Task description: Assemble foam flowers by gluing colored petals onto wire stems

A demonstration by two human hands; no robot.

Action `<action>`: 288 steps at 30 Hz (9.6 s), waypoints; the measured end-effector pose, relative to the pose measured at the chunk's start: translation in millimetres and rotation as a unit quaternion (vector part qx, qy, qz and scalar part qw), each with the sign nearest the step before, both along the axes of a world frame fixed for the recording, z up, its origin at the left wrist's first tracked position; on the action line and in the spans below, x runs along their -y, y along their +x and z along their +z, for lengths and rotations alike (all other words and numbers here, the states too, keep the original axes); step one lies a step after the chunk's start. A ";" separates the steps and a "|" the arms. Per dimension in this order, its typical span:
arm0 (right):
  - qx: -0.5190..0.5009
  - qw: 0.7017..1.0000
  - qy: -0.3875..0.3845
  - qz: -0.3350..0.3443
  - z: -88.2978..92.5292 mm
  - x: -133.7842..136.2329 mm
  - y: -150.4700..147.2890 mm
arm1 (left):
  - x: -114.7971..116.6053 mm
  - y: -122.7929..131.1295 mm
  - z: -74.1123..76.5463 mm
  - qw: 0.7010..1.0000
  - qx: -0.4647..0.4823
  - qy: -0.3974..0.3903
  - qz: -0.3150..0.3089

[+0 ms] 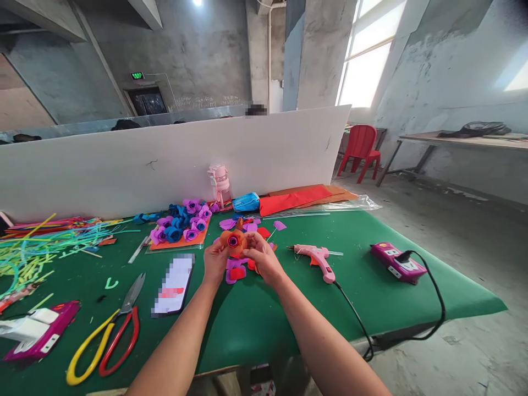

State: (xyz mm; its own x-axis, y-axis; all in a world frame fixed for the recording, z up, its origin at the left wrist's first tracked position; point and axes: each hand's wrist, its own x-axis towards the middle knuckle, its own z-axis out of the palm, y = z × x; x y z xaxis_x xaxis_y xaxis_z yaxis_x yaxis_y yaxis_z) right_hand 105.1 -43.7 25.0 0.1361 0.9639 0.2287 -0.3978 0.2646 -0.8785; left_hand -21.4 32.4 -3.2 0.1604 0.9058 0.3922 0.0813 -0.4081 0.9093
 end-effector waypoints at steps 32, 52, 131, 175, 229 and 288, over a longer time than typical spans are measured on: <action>0.152 0.980 0.035 -0.128 -33.3 -13.9 -15.1 | 6.8 4.8 5.3 0.992 0.106 -0.069 -0.009; -0.097 0.993 -0.002 -0.071 -9.4 -4.3 -7.6 | 10.0 6.0 2.8 0.999 0.017 -0.019 -0.021; 0.528 0.751 0.136 -0.373 -0.8 5.3 17.9 | 20.9 4.8 15.0 0.989 -0.143 0.015 -0.024; 0.463 0.809 0.127 -0.339 -3.5 0.5 30.0 | 13.7 4.2 11.1 0.995 -0.093 -0.014 -0.046; 0.494 0.786 0.170 -0.331 4.7 8.8 20.7 | 12.9 1.5 12.2 0.995 -0.082 0.032 -0.038; 0.459 0.776 0.235 -0.363 8.7 11.2 15.6 | 30.8 -3.8 43.2 0.963 0.015 -0.126 -0.240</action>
State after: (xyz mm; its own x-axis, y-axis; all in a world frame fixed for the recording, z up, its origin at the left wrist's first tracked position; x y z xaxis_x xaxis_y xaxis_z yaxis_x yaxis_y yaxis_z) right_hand 120.7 -54.9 33.8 0.1755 0.4898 0.8540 0.7433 0.5029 -0.4412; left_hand -25.2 1.6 40.0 0.5753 0.7976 0.1813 -0.0895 -0.1589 0.9832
